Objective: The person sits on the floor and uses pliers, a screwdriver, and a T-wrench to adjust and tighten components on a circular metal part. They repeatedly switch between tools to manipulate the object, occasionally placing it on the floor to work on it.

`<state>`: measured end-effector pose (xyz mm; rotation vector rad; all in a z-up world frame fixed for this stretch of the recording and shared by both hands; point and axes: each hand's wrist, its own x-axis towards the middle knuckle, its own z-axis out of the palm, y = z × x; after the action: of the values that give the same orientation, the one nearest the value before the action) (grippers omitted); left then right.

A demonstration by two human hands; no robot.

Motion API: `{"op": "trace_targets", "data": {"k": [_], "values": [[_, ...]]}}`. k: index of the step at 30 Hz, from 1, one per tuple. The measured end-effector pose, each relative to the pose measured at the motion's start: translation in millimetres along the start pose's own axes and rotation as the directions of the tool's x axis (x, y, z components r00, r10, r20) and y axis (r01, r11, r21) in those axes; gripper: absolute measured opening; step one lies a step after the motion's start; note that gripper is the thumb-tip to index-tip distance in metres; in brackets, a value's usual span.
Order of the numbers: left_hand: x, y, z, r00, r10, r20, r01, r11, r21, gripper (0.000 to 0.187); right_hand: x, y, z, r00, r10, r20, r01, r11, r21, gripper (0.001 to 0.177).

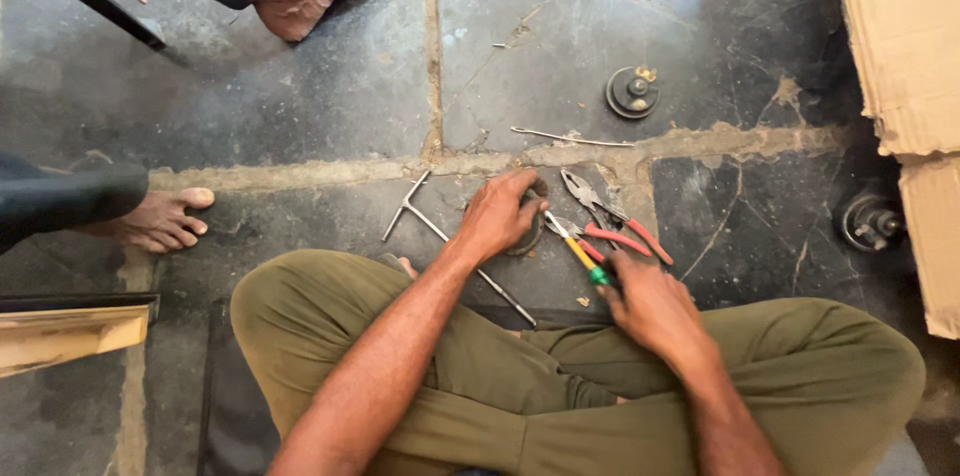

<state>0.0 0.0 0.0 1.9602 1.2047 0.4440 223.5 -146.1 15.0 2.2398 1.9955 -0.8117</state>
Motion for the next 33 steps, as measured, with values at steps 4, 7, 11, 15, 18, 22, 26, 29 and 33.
{"op": "trace_targets", "data": {"k": [4, 7, 11, 15, 18, 22, 26, 29, 33], "values": [[-6.6, 18.8, -2.6, 0.892, 0.437, -0.116, -0.446, 0.892, -0.069, 0.023, 7.5, -15.1, 3.1, 0.973, 0.040, -0.227, 0.086, 0.851, 0.519, 0.037], [-16.4, 33.7, 1.0, 0.810, 0.581, -0.081, -0.587, 0.805, -0.093, 0.030, 24.2, -14.5, 5.5, 0.997, 0.035, -0.068, 0.056, 0.269, 0.961, 0.040], [-18.4, 46.4, -2.0, 0.788, 0.613, -0.061, -0.616, 0.785, -0.072, 0.032, 35.4, -5.6, 19.8, 0.999, 0.038, 0.031, -0.035, 0.126, 0.991, 0.037], [-17.3, 56.6, -2.8, 0.820, 0.565, -0.092, -0.571, 0.818, -0.064, 0.036, 37.8, 3.4, 29.7, 0.998, 0.060, -0.004, -0.002, 0.109, 0.994, 0.030], [-24.3, 64.6, -0.8, 0.839, 0.540, -0.059, -0.543, 0.828, -0.142, 0.033, 24.3, 4.9, 26.8, 0.998, -0.007, -0.059, 0.059, -0.062, 0.996, 0.028], [-32.0, 72.2, -5.6, 0.903, 0.427, -0.045, -0.428, 0.887, -0.173, 0.041, 5.2, -7.4, 1.6, 0.998, -0.064, 0.003, -0.015, -0.195, 0.981, 0.025], [-39.4, 64.1, -13.3, 0.895, 0.443, -0.054, -0.446, 0.893, -0.062, 0.057, -7.6, -1.2, -17.3, 0.992, 0.023, -0.122, 0.121, 0.048, 0.992, 0.019], [-39.4, 43.7, -24.7, 0.970, 0.231, -0.077, -0.217, 0.964, 0.153, 0.062, -21.6, 63.0, -51.4, 0.859, 0.267, -0.437, 0.282, 0.467, 0.838, 0.014], [-39.0, -0.9, -50.9, 0.973, -0.221, -0.070, 0.230, 0.877, 0.423, 0.073, -66.9, 196.6, -123.1, 0.467, 0.307, -0.829, -0.134, 0.951, 0.277, 0.020]]}}
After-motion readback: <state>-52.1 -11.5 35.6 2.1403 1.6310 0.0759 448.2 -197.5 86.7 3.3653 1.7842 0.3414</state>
